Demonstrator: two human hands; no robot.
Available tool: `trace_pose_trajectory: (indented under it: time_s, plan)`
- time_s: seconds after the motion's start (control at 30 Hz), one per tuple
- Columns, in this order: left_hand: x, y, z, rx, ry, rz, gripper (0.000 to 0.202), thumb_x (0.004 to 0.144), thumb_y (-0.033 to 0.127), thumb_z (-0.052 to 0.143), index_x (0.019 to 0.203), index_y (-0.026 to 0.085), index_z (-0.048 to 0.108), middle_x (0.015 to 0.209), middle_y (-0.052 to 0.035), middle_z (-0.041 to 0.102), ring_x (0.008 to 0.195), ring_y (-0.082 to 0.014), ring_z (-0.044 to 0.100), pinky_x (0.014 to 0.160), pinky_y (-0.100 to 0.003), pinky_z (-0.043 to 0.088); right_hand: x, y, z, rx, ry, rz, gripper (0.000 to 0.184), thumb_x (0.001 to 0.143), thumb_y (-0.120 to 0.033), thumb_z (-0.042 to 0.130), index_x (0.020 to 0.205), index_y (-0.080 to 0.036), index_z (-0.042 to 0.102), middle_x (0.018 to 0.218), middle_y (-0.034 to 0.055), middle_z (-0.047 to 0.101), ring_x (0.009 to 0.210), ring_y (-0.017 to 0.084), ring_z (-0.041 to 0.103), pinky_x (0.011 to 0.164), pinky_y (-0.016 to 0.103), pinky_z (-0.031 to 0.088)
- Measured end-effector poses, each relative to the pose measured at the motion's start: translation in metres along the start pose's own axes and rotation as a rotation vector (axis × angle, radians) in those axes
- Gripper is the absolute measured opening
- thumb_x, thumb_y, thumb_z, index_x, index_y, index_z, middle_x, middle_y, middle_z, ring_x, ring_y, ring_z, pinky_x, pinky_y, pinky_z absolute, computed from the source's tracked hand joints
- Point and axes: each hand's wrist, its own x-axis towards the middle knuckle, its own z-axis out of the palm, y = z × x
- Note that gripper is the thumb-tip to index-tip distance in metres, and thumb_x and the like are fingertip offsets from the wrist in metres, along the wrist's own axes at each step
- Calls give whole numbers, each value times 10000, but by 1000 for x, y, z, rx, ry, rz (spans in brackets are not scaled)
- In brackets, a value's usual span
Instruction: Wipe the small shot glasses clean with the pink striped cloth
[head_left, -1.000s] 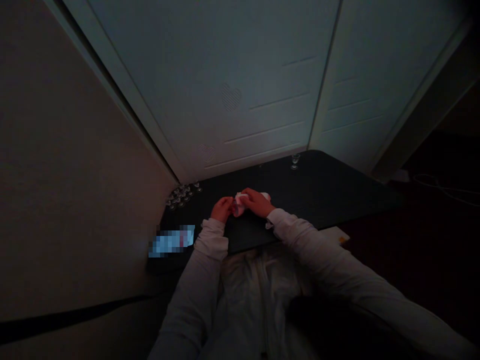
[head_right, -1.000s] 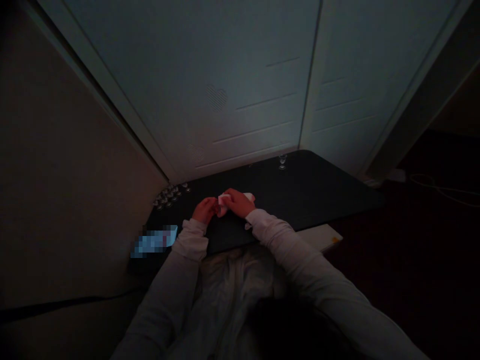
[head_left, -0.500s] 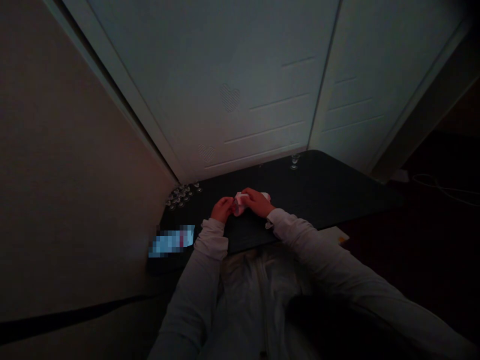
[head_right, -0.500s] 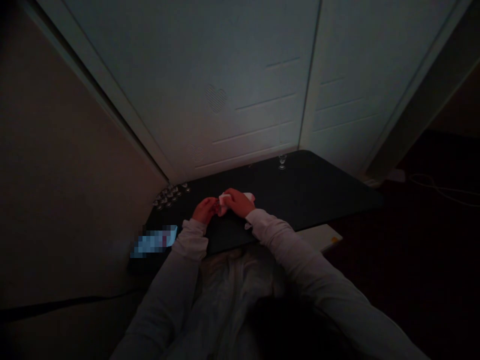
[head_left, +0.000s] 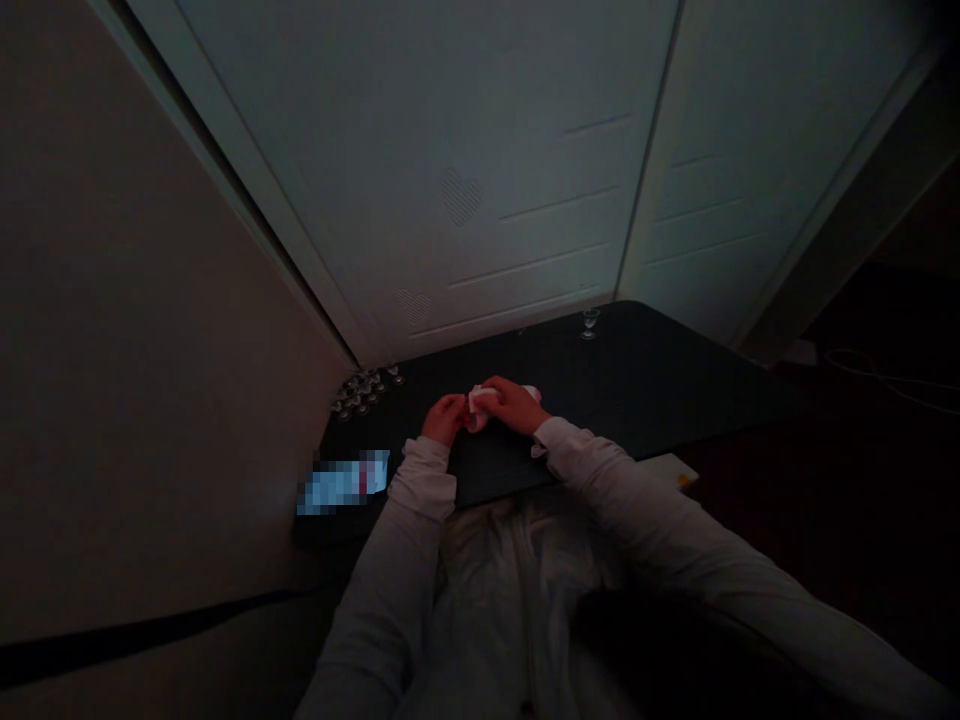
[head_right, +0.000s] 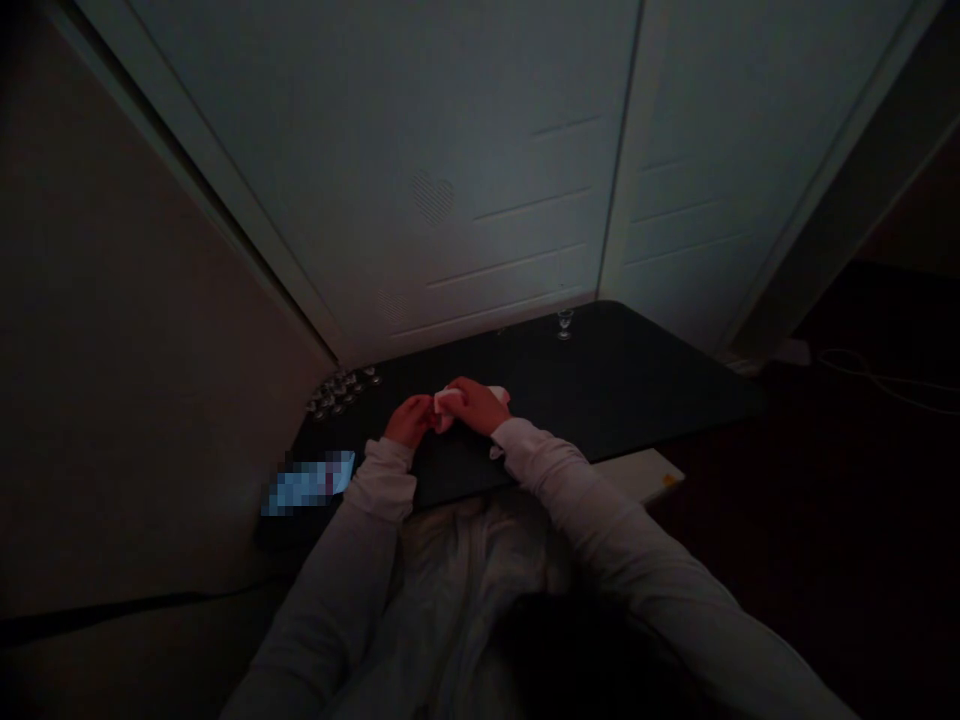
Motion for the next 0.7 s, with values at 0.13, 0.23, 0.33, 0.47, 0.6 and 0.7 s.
trace_pose_trajectory:
  time_s: [0.13,0.23,0.33,0.47,0.6,0.7]
  plan:
    - [0,0,0,6,-8,7,338,550,413,610,718,141,498,551,23,522,468,-77,465,483,-230,369,0,1,0,-2,3,2,269,710,-334,459,894,-146,514,827,25,548,749,113,486,678,232,363]
    - [0,1,1,17,-21,7,334,552,409,609,718,140,502,541,22,518,462,-80,463,475,-232,370,1,1,0,9,0,-13,254,725,-315,438,892,-140,516,816,27,544,741,112,482,674,232,358]
    - [-2,3,2,22,-14,7,329,552,405,610,719,139,509,535,22,511,459,-80,460,461,-228,364,2,2,0,28,-4,2,248,742,-312,409,887,-143,518,801,20,541,728,109,477,668,231,355]
    - [-3,5,4,21,6,-17,339,542,400,619,729,137,515,556,16,518,471,-76,460,468,-225,368,2,2,-1,50,-11,-3,242,753,-295,382,882,-142,518,807,17,537,737,109,475,672,231,351]
    - [-4,5,4,7,6,-21,343,535,396,624,728,135,513,567,15,524,476,-76,463,469,-224,369,2,2,-1,55,-13,-20,231,752,-263,375,882,-137,520,812,19,536,746,108,476,680,228,352]
    - [-3,4,3,1,-1,-14,338,542,394,618,730,135,509,554,19,519,468,-76,461,464,-224,366,2,2,-1,51,-18,-21,232,750,-256,382,891,-137,523,816,20,541,740,108,480,675,228,357]
